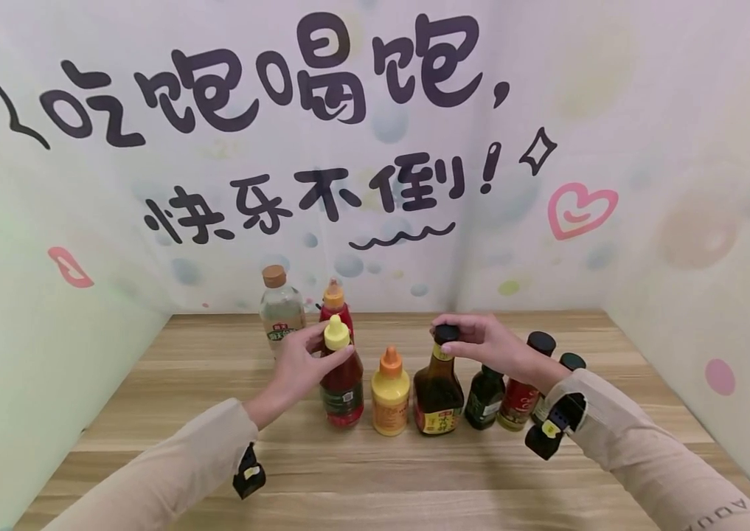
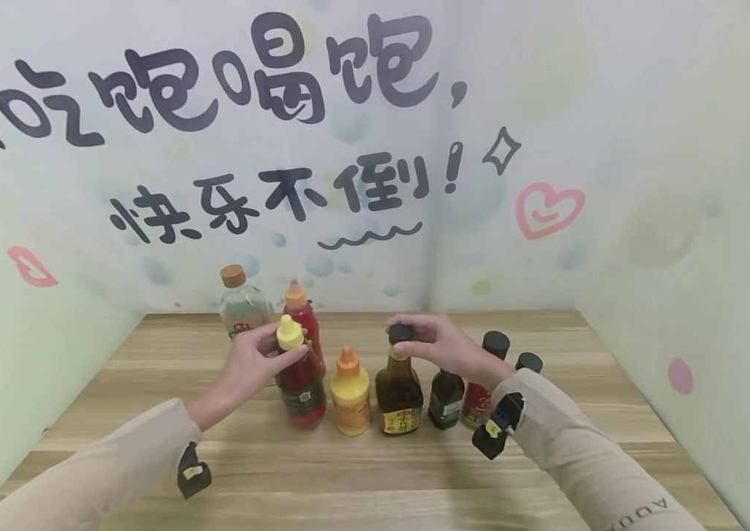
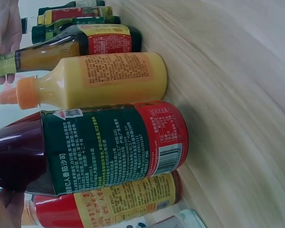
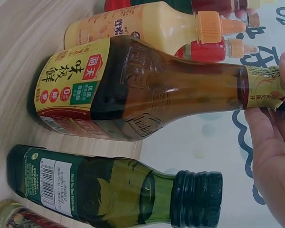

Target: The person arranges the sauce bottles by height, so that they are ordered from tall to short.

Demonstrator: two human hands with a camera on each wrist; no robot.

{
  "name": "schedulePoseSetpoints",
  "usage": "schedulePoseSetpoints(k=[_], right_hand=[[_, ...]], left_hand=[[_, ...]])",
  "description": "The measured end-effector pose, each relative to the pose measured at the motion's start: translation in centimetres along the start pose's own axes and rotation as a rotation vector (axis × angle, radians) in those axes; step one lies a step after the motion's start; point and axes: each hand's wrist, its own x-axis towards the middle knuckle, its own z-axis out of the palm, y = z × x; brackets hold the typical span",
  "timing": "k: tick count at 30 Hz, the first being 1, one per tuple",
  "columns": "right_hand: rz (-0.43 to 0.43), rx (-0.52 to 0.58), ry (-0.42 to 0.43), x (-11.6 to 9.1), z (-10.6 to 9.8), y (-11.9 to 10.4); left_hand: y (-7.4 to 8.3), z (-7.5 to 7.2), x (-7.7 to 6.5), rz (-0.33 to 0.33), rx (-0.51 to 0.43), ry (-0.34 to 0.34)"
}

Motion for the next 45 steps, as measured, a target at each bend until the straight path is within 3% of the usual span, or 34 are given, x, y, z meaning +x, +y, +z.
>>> schedulePoseSetpoints(k=[8, 22, 30, 38, 45], right_hand=[[-0.012, 0.014, 0.002, 0.1, 0.1, 0.1], [-0.002, 0.007, -0.004, -0.1, 0.0, 0.0], [0.004, 0.0, 0.01, 0.0, 0.1, 0.0], [-0.013, 0.02, -0.004, 0.1, 0.0, 0.0], [-0.019, 0.013, -0.004, 0.0, -0.1, 0.1]], left_hand=[[-0.2, 1.3, 1.1, 0.028, 0.004, 0.03], [-0.5, 3.2, 3.2, 0.061, 0.115, 0.09], [-0.7, 4.4, 4.2, 0.115, 0.1, 0.056], [-0.5, 5.2, 5.1, 0.094, 0.16, 0.076], [-0.4, 6.2, 6.1, 0.068, 0.13, 0.094]])
